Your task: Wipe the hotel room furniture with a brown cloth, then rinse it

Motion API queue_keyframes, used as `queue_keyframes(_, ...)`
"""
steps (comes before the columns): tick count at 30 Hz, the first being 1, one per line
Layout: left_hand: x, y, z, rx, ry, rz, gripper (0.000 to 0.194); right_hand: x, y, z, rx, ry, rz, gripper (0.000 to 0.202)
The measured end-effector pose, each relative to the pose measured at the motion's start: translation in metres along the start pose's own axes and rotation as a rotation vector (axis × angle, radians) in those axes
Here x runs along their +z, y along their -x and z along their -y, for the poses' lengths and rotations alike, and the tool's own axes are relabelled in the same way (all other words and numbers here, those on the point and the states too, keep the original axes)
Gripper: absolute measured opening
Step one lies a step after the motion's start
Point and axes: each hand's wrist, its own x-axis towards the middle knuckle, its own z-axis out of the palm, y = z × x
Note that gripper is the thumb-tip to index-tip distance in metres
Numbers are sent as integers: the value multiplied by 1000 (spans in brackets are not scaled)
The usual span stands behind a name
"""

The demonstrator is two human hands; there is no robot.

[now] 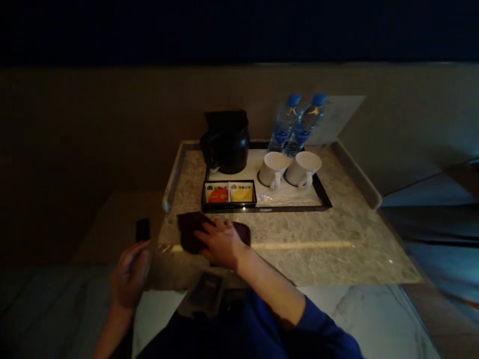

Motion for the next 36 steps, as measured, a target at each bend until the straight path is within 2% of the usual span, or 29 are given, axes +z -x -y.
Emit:
queue_keyframes(2, 0, 5, 17, -65, 5, -22, 42, -4, 55, -33, 181, 19, -35, 47)
queue_keyframes(5, 7, 11, 36, -195, 47, 2, 51, -4, 152, -95, 526, 109, -130, 50)
queue_keyframes(7, 15, 14, 40, -290, 128, 30, 59, -4, 208, -127, 874, 214, -164, 58)
queue_keyframes(9, 22, 15, 39, -354, 231, 51, 65, -4, 243, -142, 1179, 313, -155, 68)
queue_keyframes(10, 24, 15, 38, -367, 277, 59, 67, -3, 250, -141, 1255, 347, -141, 72)
queue_keyframes(11, 25, 15, 37, -370, 316, 74, 68, -2, 249, -135, 1261, 364, -125, 74)
queue_keyframes(13, 26, 16, 35, -375, 382, 93, 68, 2, 227, -110, 1108, 356, -104, 74)
queue_keyframes(15, 25, 16, 36, -382, 416, 94, 68, 7, 185, -72, 837, 294, -67, 69)
queue_keyframes(18, 27, 17, 39, -404, 459, 47, 70, 12, 102, -11, 392, 162, 36, 64)
queue_keyframes(20, 29, 18, 40, -406, 489, 7, 74, 14, 45, 22, 120, 93, 73, 63)
queue_keyframes(21, 30, 18, 39, -395, 493, -12, 76, 15, 18, 34, 30, 76, 67, 63)
queue_keyframes(22, 30, 19, 38, -381, 490, -31, 78, 16, -8, 44, -38, 64, 57, 62)
queue_keyframes(24, 30, 21, 33, -365, 476, -74, 81, 17, -49, 58, -80, 64, 22, 59)
queue_keyframes(26, 28, 27, 26, -390, 485, -94, 80, 18, -72, 66, -83, 80, -2, 55)
queue_keyframes(29, 25, 40, 17, -452, 511, -116, 74, 19, -68, 70, -207, 97, 21, 48)
queue_keyframes(32, 25, 50, 13, -501, 557, -128, 71, 18, -28, 63, -353, 57, 86, 43)
queue_keyframes(34, 26, 54, 15, -516, 580, -88, 70, 17, 6, 52, -325, 9, 122, 45)
queue_keyframes(36, 25, 56, 19, -527, 544, -51, 67, 14, 41, 34, -185, -24, 126, 46)
